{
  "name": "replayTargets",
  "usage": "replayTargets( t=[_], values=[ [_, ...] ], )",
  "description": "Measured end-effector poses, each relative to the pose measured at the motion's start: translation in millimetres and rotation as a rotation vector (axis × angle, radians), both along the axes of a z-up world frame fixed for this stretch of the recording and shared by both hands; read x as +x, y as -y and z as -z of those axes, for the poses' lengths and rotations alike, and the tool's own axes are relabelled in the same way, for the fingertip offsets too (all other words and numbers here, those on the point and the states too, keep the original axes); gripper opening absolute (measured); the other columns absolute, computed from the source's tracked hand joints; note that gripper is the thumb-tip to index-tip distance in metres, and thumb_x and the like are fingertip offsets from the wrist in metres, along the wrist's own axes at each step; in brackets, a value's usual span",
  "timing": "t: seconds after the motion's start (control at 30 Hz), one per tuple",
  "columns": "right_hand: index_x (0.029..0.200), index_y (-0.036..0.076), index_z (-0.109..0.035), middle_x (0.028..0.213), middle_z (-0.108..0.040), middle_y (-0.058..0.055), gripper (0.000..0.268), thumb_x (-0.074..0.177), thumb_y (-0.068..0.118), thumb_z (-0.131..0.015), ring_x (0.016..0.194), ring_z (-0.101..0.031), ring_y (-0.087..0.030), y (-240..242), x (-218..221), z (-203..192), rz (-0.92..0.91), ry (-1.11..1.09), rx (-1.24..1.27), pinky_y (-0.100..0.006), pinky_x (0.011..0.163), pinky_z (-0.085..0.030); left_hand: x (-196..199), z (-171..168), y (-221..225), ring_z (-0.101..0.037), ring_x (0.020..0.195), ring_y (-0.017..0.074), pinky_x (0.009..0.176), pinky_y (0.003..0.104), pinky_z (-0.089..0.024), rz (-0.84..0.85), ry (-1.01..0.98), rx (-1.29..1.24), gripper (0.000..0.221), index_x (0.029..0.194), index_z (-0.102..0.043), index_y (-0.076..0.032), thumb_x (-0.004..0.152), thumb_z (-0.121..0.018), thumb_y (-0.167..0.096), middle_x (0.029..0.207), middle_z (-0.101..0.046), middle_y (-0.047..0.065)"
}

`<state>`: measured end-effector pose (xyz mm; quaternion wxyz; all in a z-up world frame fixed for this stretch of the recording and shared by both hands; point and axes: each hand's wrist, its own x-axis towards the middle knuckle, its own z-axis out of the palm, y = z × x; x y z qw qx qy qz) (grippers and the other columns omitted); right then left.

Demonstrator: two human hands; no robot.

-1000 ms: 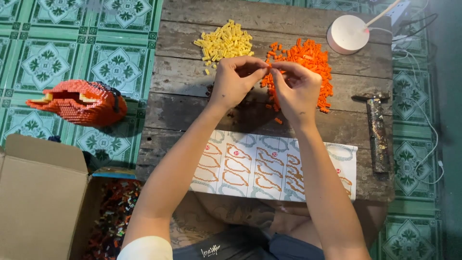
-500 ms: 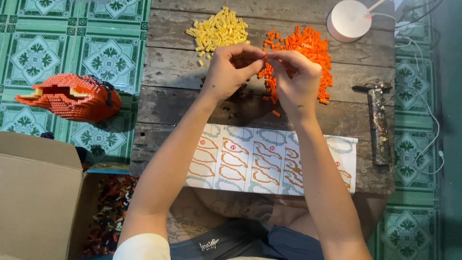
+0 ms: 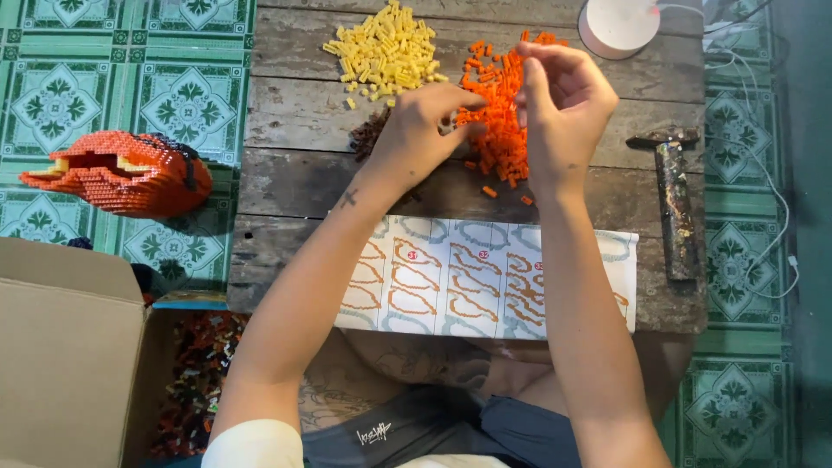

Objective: Assembling a 3D model using small interlocking plastic building blocks on a wooden table.

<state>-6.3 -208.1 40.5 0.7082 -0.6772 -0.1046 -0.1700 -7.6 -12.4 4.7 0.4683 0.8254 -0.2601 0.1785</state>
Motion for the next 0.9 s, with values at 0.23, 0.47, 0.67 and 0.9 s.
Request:
replayTargets(
  t=[0.23, 0.47, 0.67, 0.9],
  values=[
    [0.121, 0.001, -0.070, 0.099, -0.070, -0.009, 0.009, 0.114, -0.001, -0.075, 0.075, -0.058, -0.011, 13, 9, 2, 0.084, 0.039, 0.040, -0.025, 0.059, -0.048, 2, -29, -15, -0.073, 0.096, 0.0179, 0.092, 0.031, -0.059, -0.066, 0.300, 0.133, 0.007, 0.108, -0.084, -0.010, 0.103, -0.086, -0.006, 0.105, -0.087, 0.005],
    [0.120, 0.005, -0.070, 0.095, -0.069, -0.006, 0.007, 0.115, 0.002, -0.075, 0.071, -0.053, -0.010, 18, 13, 4, 0.129, 0.099, -0.020, -0.025, 0.055, -0.043, -100, -85, -1, -0.061, 0.079, 0.0243, 0.073, 0.041, -0.052, -0.052, 0.276, 0.539, 0.012, 0.097, -0.068, -0.010, 0.099, -0.080, -0.015, 0.090, -0.065, 0.007],
    [0.116, 0.003, -0.070, 0.089, -0.063, -0.005, 0.003, 0.117, 0.000, -0.071, 0.070, -0.049, -0.011, 25, 9, -6, 0.172, 0.165, -0.049, -0.029, 0.058, -0.040, -184, -35, 1, -0.065, 0.108, 0.0300, 0.088, 0.041, -0.053, 0.019, -0.073, 0.617, 0.042, 0.128, -0.070, -0.005, 0.095, -0.083, -0.026, 0.129, -0.065, 0.015],
    [0.116, -0.001, -0.069, 0.090, -0.061, -0.011, 0.007, 0.115, -0.004, -0.064, 0.070, -0.048, -0.016, 57, 22, -5, 0.229, 0.240, -0.095, -0.032, 0.058, -0.045, -210, -14, -21, -0.065, 0.131, 0.0285, 0.109, 0.043, -0.049, -0.077, -0.039, 0.507, 0.049, 0.143, -0.073, -0.010, 0.099, -0.082, -0.030, 0.153, -0.066, 0.012]
  ],
)
